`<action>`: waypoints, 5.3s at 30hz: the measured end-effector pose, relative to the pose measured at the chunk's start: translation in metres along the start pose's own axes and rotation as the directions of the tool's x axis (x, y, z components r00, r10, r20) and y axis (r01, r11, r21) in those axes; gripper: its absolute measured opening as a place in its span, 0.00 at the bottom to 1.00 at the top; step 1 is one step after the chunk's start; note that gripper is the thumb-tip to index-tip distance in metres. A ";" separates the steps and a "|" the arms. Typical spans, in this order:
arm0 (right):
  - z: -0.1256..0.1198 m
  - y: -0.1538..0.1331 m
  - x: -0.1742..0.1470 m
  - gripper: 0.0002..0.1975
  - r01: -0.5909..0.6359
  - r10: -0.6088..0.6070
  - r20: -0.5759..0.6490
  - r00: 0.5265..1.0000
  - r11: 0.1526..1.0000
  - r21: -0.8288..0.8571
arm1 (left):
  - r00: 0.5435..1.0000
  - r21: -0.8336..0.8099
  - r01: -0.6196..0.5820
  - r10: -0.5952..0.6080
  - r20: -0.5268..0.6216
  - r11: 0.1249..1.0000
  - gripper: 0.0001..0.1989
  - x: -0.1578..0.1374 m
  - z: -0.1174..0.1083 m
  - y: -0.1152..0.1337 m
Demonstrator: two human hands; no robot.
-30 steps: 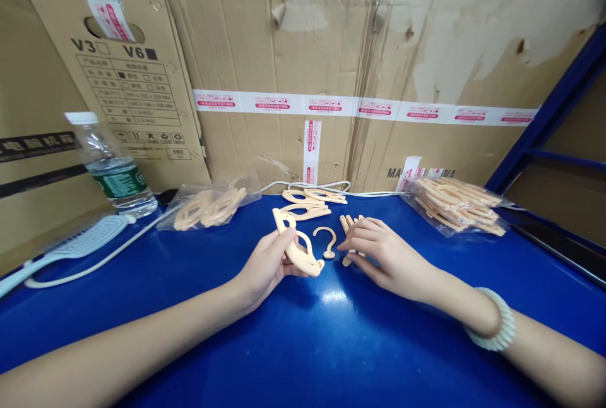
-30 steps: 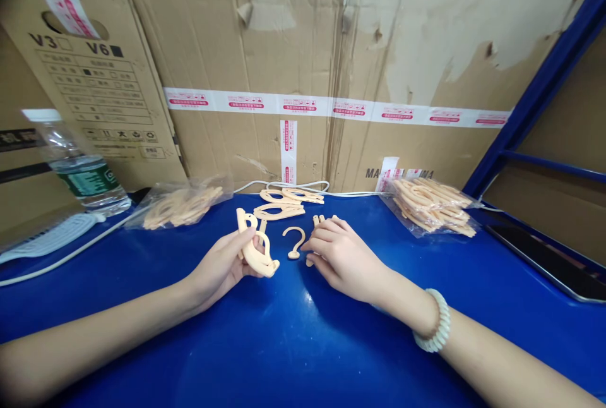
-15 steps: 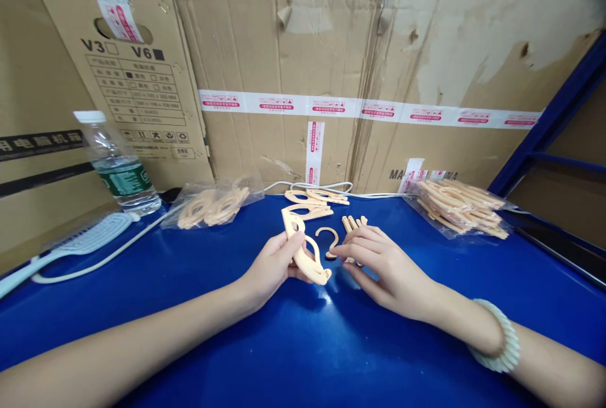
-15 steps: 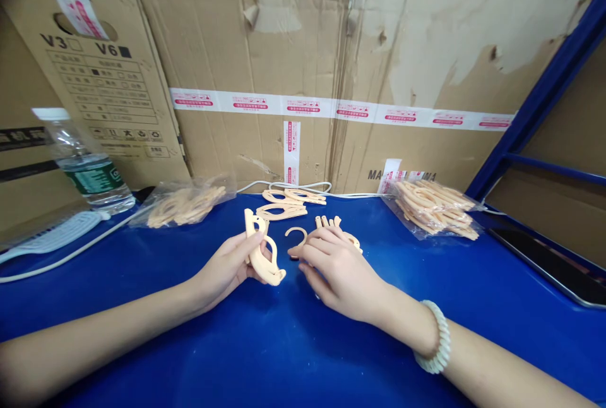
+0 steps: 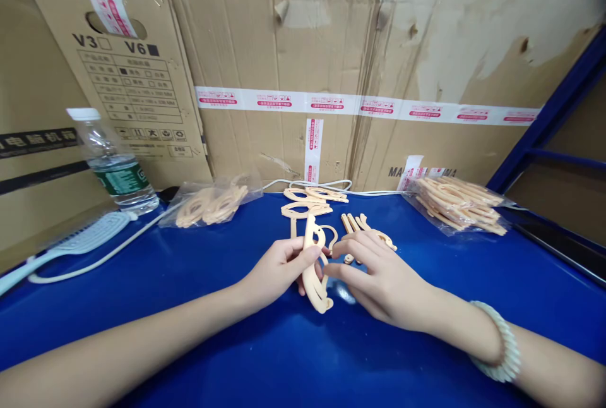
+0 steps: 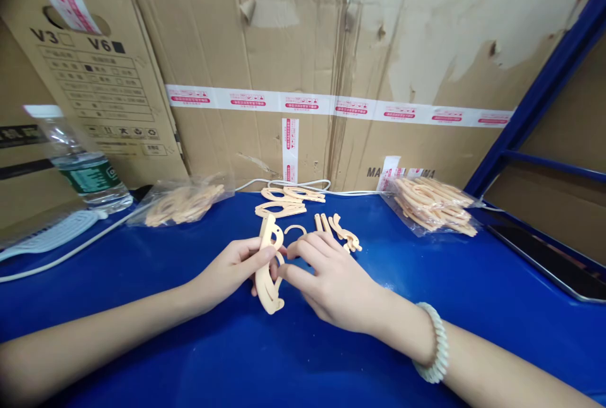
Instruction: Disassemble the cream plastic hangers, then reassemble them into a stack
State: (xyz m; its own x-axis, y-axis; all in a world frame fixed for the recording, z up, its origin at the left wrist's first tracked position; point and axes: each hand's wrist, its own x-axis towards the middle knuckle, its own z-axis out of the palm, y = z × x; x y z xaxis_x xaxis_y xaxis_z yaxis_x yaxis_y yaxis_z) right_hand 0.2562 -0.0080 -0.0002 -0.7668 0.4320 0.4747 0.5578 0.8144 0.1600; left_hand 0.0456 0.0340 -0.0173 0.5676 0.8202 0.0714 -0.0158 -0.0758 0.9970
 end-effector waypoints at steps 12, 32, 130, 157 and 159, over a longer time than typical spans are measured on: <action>-0.005 -0.005 0.002 0.10 0.006 -0.006 0.006 1.000 1.000 -0.030 | 1.000 0.103 -0.017 0.018 -0.013 0.995 0.19 -0.002 0.000 -0.002; 0.002 0.006 0.004 0.10 -0.398 0.617 0.297 0.729 0.028 0.917 | 0.998 0.302 -0.059 0.062 0.001 0.952 0.18 -0.009 0.000 0.001; -0.009 -0.011 0.000 0.09 -0.147 0.146 0.020 0.989 0.965 0.218 | 0.512 0.861 -0.348 0.845 -0.158 0.372 0.21 -0.020 0.004 0.002; -0.011 -0.018 0.001 0.18 -0.148 0.156 -0.089 0.984 0.986 0.081 | 0.751 0.782 -0.553 0.579 0.318 0.287 0.05 -0.026 0.012 0.000; -0.009 -0.018 0.001 0.18 -0.114 0.117 -0.093 0.989 0.993 0.043 | 0.787 0.783 -0.535 0.525 0.325 0.317 0.07 -0.026 0.012 0.000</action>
State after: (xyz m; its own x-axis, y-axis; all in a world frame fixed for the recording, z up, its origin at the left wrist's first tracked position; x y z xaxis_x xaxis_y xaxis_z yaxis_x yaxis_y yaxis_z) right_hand 0.2482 -0.0261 0.0048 -0.6634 0.4868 0.5683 0.6271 0.7760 0.0674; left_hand 0.0405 0.0058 -0.0195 0.7058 0.4211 0.5696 0.3355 -0.9070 0.2548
